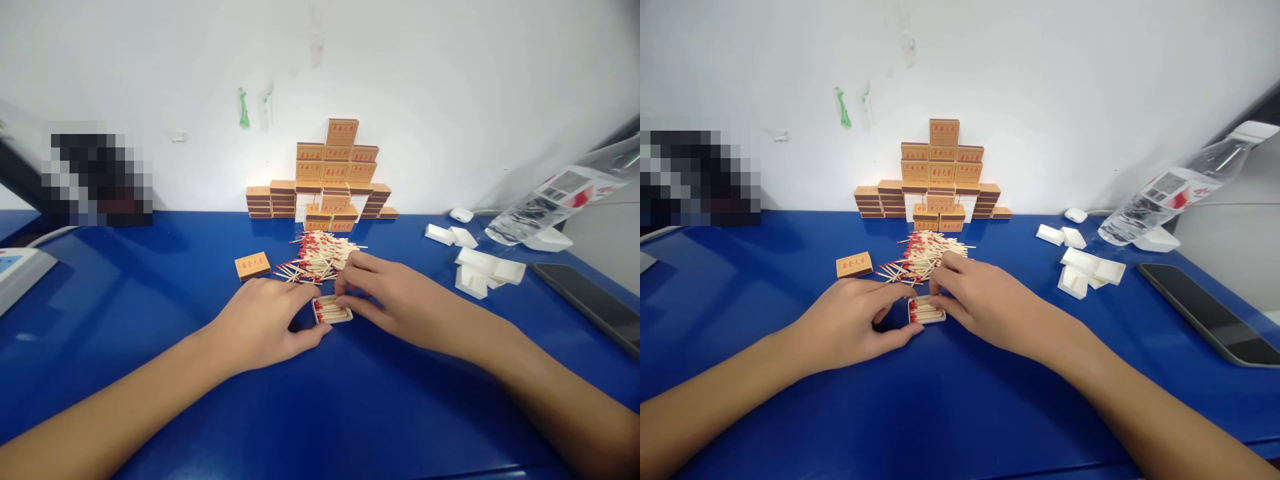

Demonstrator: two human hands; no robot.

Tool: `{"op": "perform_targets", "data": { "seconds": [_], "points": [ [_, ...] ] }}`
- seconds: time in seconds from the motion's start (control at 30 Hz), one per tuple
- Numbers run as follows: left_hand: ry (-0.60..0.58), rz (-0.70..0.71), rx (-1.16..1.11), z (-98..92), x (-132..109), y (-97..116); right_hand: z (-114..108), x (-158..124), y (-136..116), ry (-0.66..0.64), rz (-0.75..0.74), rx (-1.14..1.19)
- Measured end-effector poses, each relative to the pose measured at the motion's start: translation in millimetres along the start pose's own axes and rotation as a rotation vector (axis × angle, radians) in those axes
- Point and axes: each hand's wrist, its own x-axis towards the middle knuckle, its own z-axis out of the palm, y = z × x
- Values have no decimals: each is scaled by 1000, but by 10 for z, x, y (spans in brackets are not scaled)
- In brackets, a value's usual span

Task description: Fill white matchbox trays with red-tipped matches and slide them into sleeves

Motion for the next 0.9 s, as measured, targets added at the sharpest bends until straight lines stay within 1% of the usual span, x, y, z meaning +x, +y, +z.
{"op": "perform_targets", "data": {
  "seconds": [0.17, 0.37, 0.5, 0.7, 0.9],
  "points": [
    [6, 12, -27, 2, -14, 2, -53, -12, 148, 90, 21, -66],
    [13, 88, -54, 28, -39, -12, -28, 12, 306, 15, 99, -44],
    [27, 100, -37, 27, -41, -5, -18, 21, 309, 52, 133, -62],
    [44, 83, -22, 20, -44, -17, 60, 57, 289, 92, 86, -58],
    [36, 84, -6, 31, -44, -14, 127, 75, 317, 109, 112, -50]
  ]
}}
